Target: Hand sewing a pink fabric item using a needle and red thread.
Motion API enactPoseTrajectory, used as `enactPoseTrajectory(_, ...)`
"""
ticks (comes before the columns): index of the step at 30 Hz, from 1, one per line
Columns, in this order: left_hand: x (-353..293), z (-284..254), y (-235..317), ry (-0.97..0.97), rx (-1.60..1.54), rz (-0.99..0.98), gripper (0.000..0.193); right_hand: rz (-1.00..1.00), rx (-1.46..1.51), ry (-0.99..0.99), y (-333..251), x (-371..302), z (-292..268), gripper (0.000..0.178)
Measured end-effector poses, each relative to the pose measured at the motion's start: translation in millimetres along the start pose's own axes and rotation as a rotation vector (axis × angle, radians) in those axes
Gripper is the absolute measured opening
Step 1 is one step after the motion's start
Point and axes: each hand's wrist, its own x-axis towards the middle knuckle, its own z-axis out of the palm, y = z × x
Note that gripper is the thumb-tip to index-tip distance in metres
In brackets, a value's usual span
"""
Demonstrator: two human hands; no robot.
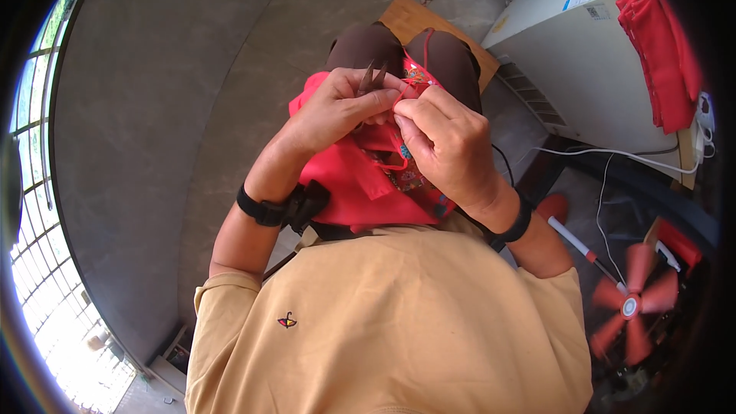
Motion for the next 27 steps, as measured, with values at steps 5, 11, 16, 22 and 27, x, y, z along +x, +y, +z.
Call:
enactPoseTrajectory(5,-2,-4,4,0.0,0.053,-0.047,0.029,-0.054,-0.034,-0.026,-3,2,-1,0.018)
enactPoseTrajectory(11,0,-2,2,0.001,0.059,-0.041,0.036,0.02,-0.036,-0.041,-1,1,-11,0.018)
enactPoseTrajectory(16,2,1,2,0.002,0.07,-0.049,0.037,-0.002,-0.041,-0.069,3,-1,-15,0.017)
enactPoseTrajectory(22,6,4,0,0.028,0.107,-0.061,0.034,0.04,-0.056,-0.072,4,-4,-16,0.017)
enactPoseTrajectory(27,6,9,-4,0.051,0.105,0.016,0.025,-0.061,-0.108,-0.104,6,-3,-17,0.016)
